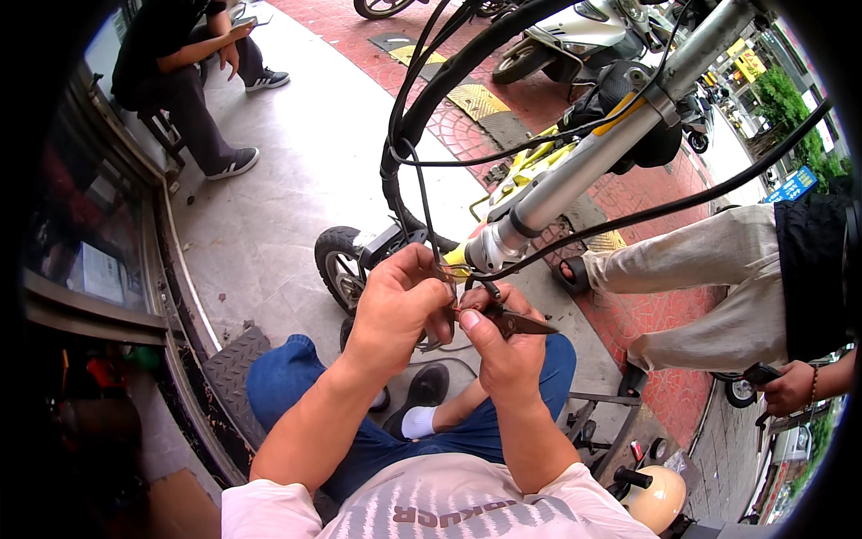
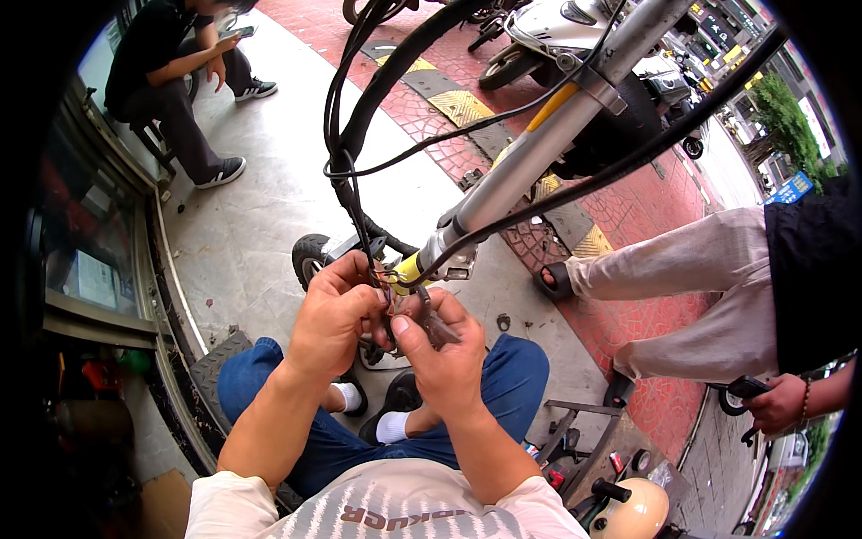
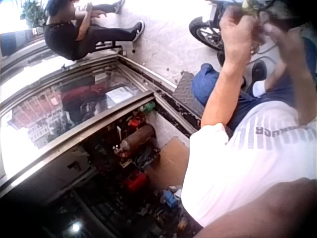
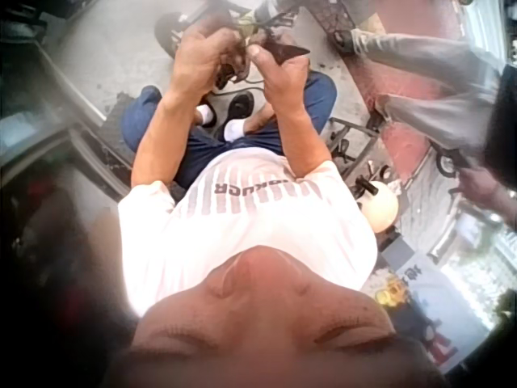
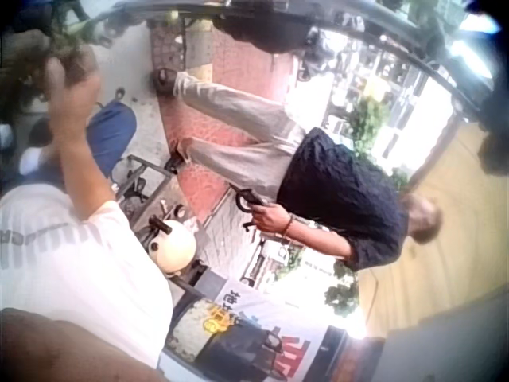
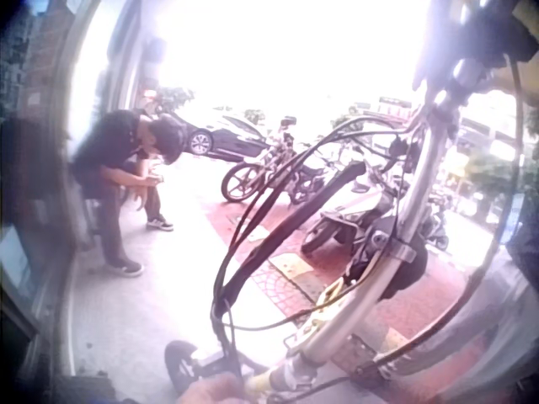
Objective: The person connects wires on a motorcycle using pliers and tape. They strip wire insulation, join the ends, and wrap the connection with electrical tape.
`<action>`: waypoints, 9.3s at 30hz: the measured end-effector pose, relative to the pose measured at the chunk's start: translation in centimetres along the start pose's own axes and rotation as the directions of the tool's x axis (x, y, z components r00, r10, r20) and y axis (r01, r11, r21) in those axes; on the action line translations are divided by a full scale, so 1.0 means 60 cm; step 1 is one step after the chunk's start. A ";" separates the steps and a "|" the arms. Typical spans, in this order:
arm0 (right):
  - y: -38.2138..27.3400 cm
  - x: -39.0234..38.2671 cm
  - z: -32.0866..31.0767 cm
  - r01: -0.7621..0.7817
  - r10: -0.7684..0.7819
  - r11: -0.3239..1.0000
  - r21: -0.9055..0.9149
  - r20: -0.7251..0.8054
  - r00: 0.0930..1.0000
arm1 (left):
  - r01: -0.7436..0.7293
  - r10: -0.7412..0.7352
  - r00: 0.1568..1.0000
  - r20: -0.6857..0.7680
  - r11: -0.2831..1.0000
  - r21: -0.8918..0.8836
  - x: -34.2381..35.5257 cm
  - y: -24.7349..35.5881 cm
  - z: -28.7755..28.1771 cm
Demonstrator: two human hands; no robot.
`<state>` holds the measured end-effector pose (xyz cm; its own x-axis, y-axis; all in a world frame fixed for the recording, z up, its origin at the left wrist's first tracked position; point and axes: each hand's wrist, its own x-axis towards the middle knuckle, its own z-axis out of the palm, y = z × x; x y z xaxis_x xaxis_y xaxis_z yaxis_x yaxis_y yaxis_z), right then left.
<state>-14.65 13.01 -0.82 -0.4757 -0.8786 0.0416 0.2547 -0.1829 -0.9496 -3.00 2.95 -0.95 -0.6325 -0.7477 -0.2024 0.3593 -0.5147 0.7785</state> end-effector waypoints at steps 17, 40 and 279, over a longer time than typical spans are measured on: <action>0.023 0.030 -0.012 -0.095 0.097 0.993 0.077 -0.023 0.995 | -0.038 0.036 0.999 0.013 0.976 0.213 -0.007 0.013 0.002; 0.027 0.020 -0.058 -0.344 0.357 0.925 0.163 -0.058 0.932 | 0.240 -0.221 0.960 0.172 0.966 -0.097 -0.009 -0.009 0.012; -0.135 -0.017 -0.134 0.465 -0.112 0.137 -0.874 0.453 0.885 | 0.075 -0.057 0.992 0.108 0.983 -0.166 -0.004 -0.005 0.027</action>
<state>-23.01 18.92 4.36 -0.0679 -0.9565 0.2837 -0.9225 -0.0481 -0.3830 -4.06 3.98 -0.19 -0.7225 -0.6672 -0.1811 0.4201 -0.6318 0.6514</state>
